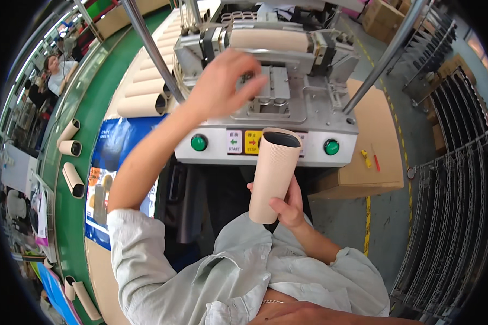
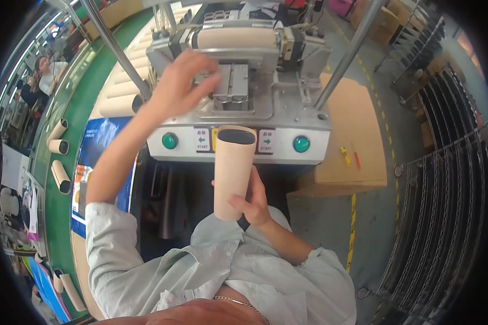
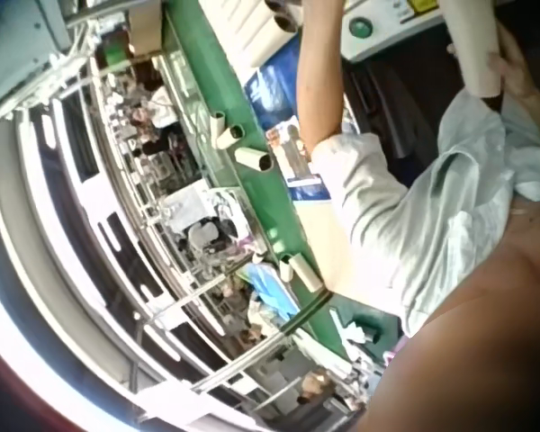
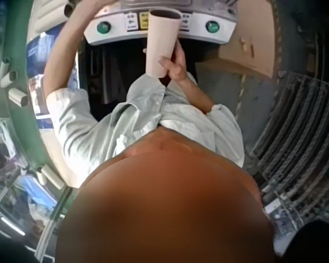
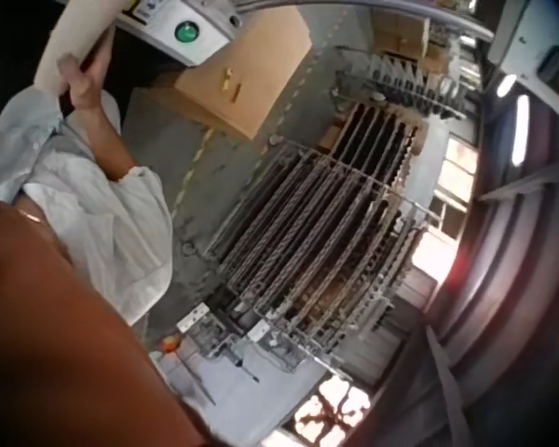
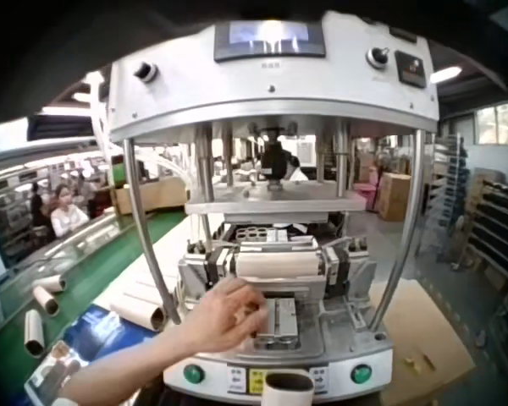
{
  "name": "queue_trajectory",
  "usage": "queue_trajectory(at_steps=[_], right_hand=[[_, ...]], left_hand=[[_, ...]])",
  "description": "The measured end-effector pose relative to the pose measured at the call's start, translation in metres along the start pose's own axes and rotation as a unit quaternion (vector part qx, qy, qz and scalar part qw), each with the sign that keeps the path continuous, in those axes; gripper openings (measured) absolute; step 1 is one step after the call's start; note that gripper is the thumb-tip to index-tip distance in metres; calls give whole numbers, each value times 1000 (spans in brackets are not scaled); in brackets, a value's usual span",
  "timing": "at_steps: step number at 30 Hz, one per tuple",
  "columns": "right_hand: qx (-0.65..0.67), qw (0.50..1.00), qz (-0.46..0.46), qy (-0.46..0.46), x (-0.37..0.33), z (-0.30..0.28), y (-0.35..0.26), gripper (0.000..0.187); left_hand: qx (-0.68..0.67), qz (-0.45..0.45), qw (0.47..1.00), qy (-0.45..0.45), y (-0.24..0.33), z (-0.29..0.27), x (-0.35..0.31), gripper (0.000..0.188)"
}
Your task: Manually feed cardboard tubes into a semi-automated labeling machine and retrieve them once processed.
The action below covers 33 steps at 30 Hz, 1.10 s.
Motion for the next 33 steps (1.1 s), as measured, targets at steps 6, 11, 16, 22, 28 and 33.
queue_trajectory(at_steps=[6,11,16,22,28,33], right_hand=[[62,997,-30,-18,-3,-24,-21,84],[73,996,-29,-29,9,-56,-46,82],[-308,927,-202,71,63,-69,-146,91],[-700,617,-358,-39,189,26,-220,73],[-814,497,-264,-140,317,22,-205,69],[-858,467,-87,-198,357,9,-186,71]], left_hand=[[126,-61,941,-309,-137,41,101,54],[142,-10,967,-210,-119,32,105,54],[256,114,960,13,-11,-38,51,59],[104,-53,982,-148,75,-59,-127,69],[-108,-47,951,-287,61,5,-225,64],[-125,-53,940,-314,42,13,-234,61]])
Point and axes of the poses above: each hand's wrist, its own x-axis towards the middle knuckle, its own z-axis out of the palm, y = z × x, the point moved 2 cm from there along x, towards the middle knuckle, and after that the axes turned 2 degrees about x, right-handed, at the moved point
